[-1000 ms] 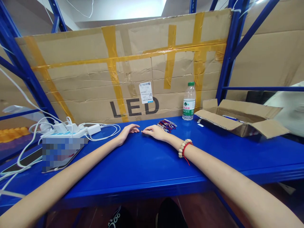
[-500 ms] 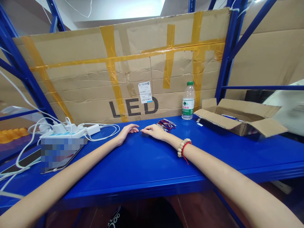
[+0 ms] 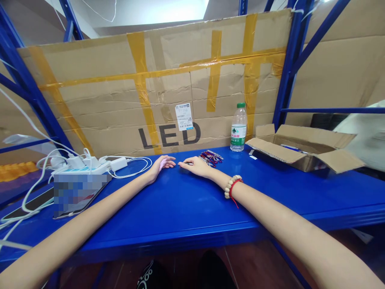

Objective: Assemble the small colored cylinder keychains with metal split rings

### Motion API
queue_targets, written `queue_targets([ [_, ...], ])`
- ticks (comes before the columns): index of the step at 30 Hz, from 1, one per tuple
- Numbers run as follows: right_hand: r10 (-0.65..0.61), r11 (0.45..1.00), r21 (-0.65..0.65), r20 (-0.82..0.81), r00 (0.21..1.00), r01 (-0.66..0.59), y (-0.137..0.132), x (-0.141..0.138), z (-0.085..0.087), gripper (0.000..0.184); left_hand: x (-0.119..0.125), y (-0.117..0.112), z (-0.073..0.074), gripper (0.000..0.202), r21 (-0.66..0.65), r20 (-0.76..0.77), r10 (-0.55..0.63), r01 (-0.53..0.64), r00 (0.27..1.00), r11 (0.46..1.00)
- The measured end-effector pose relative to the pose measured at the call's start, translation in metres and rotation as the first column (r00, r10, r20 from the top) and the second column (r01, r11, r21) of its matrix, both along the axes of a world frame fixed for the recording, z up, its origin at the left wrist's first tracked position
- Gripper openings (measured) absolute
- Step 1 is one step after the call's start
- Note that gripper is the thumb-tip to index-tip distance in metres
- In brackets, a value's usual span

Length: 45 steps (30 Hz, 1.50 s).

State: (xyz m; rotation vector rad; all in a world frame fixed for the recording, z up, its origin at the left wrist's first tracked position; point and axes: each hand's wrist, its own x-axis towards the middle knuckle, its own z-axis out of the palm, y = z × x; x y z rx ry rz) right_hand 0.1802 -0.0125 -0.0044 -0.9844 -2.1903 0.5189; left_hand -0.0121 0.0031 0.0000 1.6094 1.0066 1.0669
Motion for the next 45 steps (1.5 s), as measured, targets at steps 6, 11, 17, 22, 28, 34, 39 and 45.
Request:
queue_targets([
  [6, 0.038, 0.999, -0.03, -0.028, 0.999, -0.038, 0.0033, 0.001, -0.0017, 0.044, -0.0041, 0.0035, 0.0037, 0.042, -0.106, 0.137, -0.019, 0.034, 0.99, 0.994],
  [11, 0.025, 0.999, -0.035, -0.011, 1.0, -0.025, 0.0022, 0.0006, -0.0001, 0.041, -0.0033, 0.0011, 0.0046, 0.041, -0.118, 0.158, -0.005, 0.024, 0.987, 0.993],
  [17, 0.026, 0.999, -0.029, 0.0, 1.0, -0.026, 0.0018, -0.0002, 0.0001, 0.042, -0.004, 0.0006, 0.0032, 0.041, -0.101, 0.149, -0.014, 0.029, 0.989, 0.994],
  [22, 0.031, 0.999, -0.025, -0.001, 1.0, -0.031, 0.0002, 0.0002, 0.0016, 0.04, -0.0042, 0.0003, 0.0038, 0.041, -0.109, 0.139, -0.011, 0.026, 0.99, 0.994],
  [28, 0.054, 0.998, -0.044, -0.004, 0.999, -0.054, -0.0011, -0.0001, 0.0024, 0.039, -0.004, 0.0014, 0.0038, 0.04, -0.118, 0.146, -0.01, 0.028, 0.989, 0.993],
  [34, 0.062, 0.997, -0.055, 0.056, 0.997, -0.059, 0.0, 0.0003, 0.0013, 0.043, -0.0053, 0.0047, 0.0011, 0.04, -0.09, 0.143, -0.032, 0.045, 0.989, 0.995],
  [39, 0.09, 0.995, -0.045, 0.072, 0.993, -0.087, 0.0005, 0.001, 0.0015, 0.045, -0.0043, 0.0039, 0.0016, 0.04, -0.091, 0.14, -0.019, 0.032, 0.99, 0.995],
  [45, 0.078, 0.996, -0.044, 0.07, 0.995, -0.075, 0.0004, 0.0008, 0.0015, 0.045, -0.0034, 0.0025, 0.0022, 0.04, -0.091, 0.128, -0.009, 0.02, 0.992, 0.996],
])
